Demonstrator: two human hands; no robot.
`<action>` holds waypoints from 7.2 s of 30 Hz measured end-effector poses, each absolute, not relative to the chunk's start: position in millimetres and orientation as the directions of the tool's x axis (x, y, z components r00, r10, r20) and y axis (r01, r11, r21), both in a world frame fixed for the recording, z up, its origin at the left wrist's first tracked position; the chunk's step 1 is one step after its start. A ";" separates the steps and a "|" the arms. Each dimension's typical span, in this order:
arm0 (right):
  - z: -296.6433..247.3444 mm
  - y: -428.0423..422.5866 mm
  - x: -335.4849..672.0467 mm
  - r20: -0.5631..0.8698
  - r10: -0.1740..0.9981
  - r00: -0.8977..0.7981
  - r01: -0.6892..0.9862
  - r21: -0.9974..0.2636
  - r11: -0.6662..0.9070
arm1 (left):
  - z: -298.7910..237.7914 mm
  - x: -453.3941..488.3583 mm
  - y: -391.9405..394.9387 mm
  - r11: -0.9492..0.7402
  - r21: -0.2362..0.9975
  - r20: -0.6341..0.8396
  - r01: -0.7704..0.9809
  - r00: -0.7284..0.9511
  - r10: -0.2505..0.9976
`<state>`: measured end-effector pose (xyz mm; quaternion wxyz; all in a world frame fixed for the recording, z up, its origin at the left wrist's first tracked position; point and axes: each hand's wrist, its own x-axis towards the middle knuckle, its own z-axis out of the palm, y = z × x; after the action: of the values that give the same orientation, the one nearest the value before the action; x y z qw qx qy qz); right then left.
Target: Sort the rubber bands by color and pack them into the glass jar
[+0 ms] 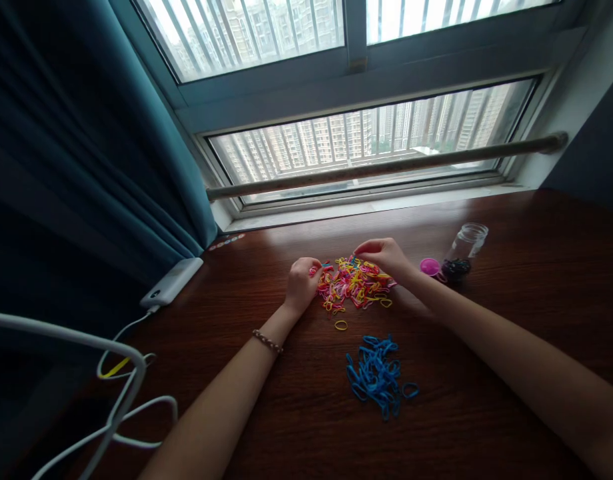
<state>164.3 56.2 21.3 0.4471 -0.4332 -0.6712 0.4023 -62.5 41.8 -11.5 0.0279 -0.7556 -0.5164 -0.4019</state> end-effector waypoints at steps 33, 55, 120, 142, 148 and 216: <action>-18.8 65.5 162.5 0.501 0.749 -0.433 0.574 -0.488 0.658 | 46.8 -6.8 -20.0 -0.377 0.828 -0.155 0.415 0.816 0.557; -18.6 64.7 164.2 0.487 0.863 -0.134 0.507 -0.714 0.482 | -14.4 -42.7 32.5 -0.536 0.372 0.468 0.758 0.345 0.813; -16.2 60.3 163.5 0.602 0.798 -0.021 0.663 -0.589 0.462 | -13.7 -53.8 39.5 -0.404 0.550 0.581 0.730 0.013 0.814; 7.5 46.4 158.4 0.237 0.958 -0.160 -0.011 -0.971 0.238 | -19.4 -55.6 33.0 -0.439 0.609 0.609 0.660 -0.034 0.793; 18.9 32.3 152.0 0.175 0.958 -0.225 -0.118 -0.981 0.151 | -19.7 -55.3 35.0 -0.427 0.587 0.631 0.688 -0.057 0.774; -24.8 55.8 160.1 0.534 0.774 -0.340 0.575 -0.533 0.621 | 25.2 -11.0 -23.6 -0.505 0.815 -0.032 0.283 0.893 0.449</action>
<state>160.1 55.8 -24.8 0.3951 -0.4167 -0.8090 0.1257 -11.0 -23.6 25.2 -0.4498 -0.8627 -0.2121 -0.0918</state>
